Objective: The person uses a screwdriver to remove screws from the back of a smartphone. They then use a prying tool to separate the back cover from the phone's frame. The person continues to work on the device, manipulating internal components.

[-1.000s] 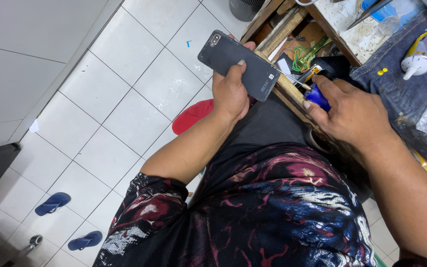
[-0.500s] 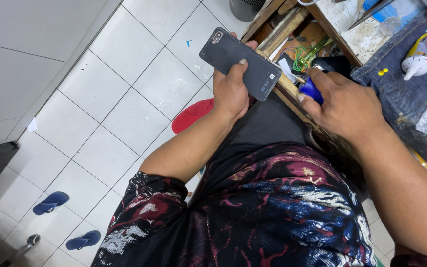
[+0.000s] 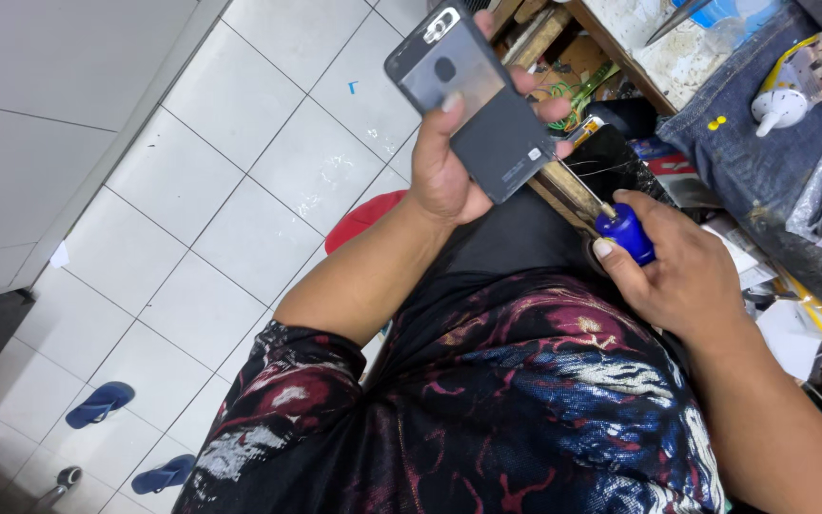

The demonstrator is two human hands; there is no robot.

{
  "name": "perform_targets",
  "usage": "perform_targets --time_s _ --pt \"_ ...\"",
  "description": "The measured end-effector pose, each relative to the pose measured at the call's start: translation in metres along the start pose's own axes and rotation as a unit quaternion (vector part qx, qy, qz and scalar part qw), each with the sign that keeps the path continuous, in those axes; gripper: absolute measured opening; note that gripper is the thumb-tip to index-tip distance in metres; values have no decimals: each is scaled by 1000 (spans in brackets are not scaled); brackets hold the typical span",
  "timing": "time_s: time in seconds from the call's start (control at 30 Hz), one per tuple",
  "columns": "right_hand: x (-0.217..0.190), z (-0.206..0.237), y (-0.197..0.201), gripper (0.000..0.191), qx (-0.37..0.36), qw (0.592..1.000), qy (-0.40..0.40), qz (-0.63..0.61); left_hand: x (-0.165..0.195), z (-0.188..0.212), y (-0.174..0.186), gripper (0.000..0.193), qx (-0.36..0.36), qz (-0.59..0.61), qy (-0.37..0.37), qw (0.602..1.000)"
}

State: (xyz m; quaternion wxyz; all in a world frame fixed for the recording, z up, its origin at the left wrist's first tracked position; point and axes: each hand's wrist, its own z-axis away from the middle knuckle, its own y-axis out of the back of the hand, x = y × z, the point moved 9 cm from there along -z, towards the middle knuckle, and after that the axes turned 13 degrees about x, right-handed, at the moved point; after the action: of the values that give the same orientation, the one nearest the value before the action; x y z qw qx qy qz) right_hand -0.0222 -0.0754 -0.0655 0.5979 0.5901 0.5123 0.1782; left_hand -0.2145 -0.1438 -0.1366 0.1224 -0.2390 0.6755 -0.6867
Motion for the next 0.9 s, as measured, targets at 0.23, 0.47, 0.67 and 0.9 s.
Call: perform_targets --time_s 0.23,0.47,0.67,0.9 --pt "5 14 13 47 36 999 -24 -6 -13 -12 -24 86 -74 3 -29 997" --pt "11 22 17 48 37 995 -76 -60 -24 -17 -38 81 -98 13 -13 995" --pt "15 31 17 50 20 993 -102 -60 -29 -15 -50 80 -106 2 -15 994" --pt "6 35 23 51 29 994 -87 -66 -40 -19 -61 82 -118 -6 -14 993"
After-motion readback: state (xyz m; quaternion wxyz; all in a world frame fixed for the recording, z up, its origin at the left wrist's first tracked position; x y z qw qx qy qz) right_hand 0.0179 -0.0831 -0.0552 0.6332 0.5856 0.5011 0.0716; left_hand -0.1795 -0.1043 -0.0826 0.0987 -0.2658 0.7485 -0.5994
